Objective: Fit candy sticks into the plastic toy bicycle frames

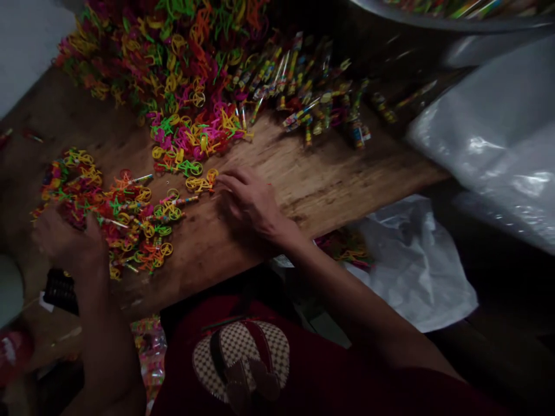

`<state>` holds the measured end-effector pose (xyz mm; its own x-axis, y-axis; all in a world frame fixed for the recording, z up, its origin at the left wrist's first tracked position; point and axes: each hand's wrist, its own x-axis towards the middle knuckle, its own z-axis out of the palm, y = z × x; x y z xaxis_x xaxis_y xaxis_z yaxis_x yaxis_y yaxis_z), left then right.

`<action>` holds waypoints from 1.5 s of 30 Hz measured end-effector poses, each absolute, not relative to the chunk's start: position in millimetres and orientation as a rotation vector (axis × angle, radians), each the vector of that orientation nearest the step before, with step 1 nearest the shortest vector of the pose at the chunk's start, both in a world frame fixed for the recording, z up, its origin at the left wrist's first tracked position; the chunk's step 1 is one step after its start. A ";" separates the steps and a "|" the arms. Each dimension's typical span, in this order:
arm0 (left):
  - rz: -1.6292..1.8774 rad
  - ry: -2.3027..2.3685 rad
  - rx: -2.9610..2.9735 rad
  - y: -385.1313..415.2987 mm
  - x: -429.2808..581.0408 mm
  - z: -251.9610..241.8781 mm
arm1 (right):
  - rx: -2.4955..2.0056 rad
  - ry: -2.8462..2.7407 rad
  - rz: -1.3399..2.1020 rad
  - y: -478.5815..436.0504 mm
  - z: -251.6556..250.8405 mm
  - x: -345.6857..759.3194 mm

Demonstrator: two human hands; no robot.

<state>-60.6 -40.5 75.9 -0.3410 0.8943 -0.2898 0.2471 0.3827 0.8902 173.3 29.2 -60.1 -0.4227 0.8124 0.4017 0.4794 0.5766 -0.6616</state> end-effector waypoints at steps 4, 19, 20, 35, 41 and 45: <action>0.828 1.855 1.393 -24.6 -15.6 50.8 | -1.096 -2.345 0.481 54.2 -60.2 153.0; 0.610 1.804 2.132 35.1 6.3 -9.6 | -1.054 -1.925 0.674 75.3 -63.2 205.0; 0.737 1.830 1.994 35.9 6.9 -6.9 | -1.141 -1.862 0.565 79.8 -60.8 211.0; 1.023 1.366 0.265 19.9 5.7 5.7 | -1.614 -2.115 -0.005 138.2 -76.3 250.1; 1.051 1.332 0.264 14.2 8.6 13.7 | -1.785 -2.190 -0.063 133.6 -39.6 264.7; 1.036 1.270 0.352 20.0 17.3 18.6 | -1.714 -2.153 -0.138 134.5 -28.2 277.0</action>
